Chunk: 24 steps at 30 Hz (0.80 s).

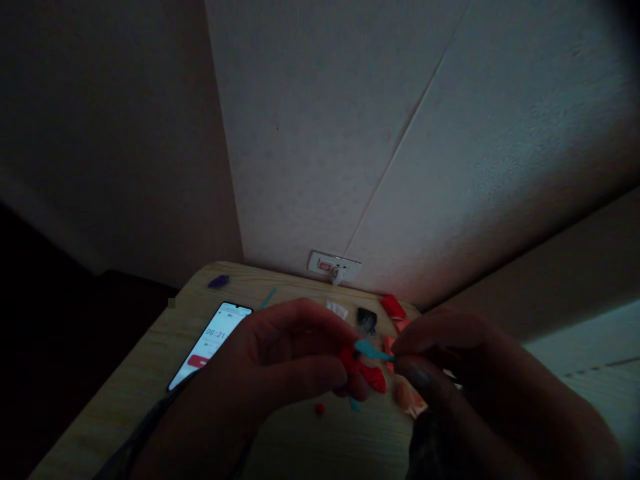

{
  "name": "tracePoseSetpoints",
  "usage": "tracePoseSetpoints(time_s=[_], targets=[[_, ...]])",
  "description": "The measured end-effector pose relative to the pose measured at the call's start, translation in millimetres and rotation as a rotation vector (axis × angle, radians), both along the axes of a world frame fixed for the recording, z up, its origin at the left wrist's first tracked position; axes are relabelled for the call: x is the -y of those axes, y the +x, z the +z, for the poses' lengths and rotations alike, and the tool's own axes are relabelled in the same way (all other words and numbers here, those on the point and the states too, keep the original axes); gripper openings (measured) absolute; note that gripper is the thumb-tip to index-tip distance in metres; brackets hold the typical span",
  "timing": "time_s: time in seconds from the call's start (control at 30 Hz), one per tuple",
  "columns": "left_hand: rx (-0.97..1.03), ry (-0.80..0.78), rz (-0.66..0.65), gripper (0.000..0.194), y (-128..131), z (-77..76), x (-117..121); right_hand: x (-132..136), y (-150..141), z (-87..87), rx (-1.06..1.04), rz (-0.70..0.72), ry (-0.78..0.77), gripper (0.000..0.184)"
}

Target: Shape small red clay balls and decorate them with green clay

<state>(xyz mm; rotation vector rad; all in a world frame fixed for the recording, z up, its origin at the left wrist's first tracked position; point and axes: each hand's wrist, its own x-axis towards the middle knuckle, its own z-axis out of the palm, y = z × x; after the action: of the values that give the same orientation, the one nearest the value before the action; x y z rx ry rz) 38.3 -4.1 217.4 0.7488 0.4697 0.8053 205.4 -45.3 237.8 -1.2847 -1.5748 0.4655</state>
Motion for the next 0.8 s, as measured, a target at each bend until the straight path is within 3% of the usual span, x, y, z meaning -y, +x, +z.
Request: tracePoseSetpoints(time_s=[0.8], targets=[[-0.048, -0.009, 0.024, 0.008, 1.5, 6.3, 2.0, -4.5, 5.3, 0.5, 0.117, 0.079, -0.007, 0.012]])
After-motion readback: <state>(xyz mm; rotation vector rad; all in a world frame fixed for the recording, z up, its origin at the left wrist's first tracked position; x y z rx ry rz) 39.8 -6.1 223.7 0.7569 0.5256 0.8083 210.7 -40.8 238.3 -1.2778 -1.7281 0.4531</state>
